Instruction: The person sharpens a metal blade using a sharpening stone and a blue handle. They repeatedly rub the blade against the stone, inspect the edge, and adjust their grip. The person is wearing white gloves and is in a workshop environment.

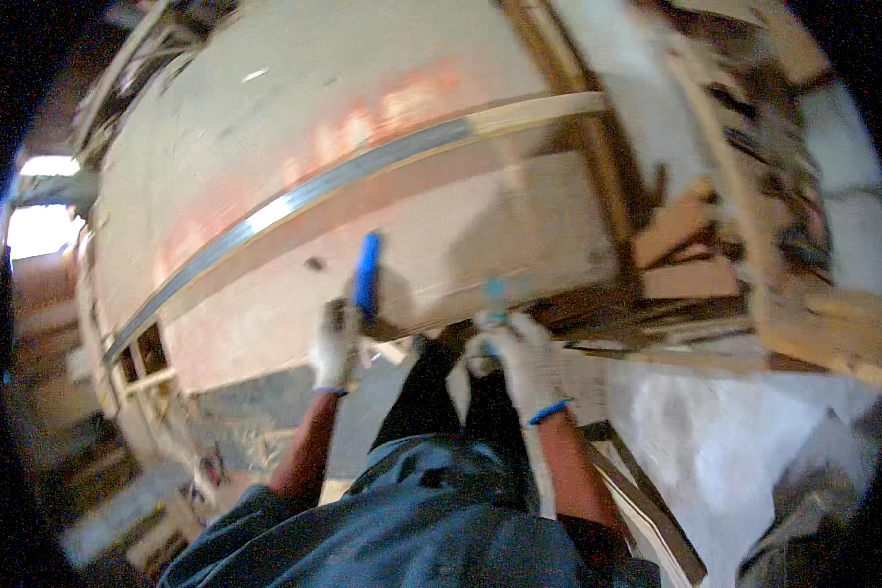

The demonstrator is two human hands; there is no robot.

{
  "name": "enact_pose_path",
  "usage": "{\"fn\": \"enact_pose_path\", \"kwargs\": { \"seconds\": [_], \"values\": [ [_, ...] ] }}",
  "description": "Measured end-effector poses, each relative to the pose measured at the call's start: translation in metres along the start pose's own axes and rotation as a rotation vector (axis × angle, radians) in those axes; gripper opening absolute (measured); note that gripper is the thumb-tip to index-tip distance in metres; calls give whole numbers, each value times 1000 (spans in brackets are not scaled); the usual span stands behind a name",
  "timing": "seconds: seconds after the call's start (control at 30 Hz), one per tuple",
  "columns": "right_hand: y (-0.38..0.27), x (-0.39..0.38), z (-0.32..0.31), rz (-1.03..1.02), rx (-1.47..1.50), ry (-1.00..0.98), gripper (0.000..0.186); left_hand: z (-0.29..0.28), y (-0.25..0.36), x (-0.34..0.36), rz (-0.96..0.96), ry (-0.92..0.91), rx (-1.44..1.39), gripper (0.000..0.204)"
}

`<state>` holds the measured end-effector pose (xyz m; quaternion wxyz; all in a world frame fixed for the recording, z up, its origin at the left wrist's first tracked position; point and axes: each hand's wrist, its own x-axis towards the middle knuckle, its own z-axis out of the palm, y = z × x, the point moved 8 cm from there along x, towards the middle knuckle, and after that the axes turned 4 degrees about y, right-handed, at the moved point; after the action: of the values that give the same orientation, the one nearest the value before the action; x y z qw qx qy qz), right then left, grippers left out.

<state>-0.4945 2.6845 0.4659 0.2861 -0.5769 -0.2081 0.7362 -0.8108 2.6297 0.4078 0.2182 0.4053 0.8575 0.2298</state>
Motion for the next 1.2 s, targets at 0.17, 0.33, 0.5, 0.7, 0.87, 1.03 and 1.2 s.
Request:
{"fn": "enact_pose_path", "kwargs": {
  "seconds": [0.17,0.33,0.5,0.7,0.87,1.03,1.2],
  "values": [
    [-16,1,-24,-6,-159,27,19,27,112,-21,-108,-326,-612,27],
    [-46,-5,-43,-235,-232,36,26,76,261,-68,63,-698,-716,36],
    [-75,-35,-65,-396,-47,151,29,84,329,-92,-28,-900,-692,27],
    [-41,-35,-117,-108,37,273,32,79,450,-96,475,-754,-633,28],
    [-7,-42,-127,-159,278,150,31,76,562,-142,842,-745,-614,30],
    [5,-50,-135,-114,266,175,33,58,583,-133,1126,-232,-398,39],
    [5,-49,-142,-93,172,198,34,73,599,-90,1232,138,171,36]
  ]
}}
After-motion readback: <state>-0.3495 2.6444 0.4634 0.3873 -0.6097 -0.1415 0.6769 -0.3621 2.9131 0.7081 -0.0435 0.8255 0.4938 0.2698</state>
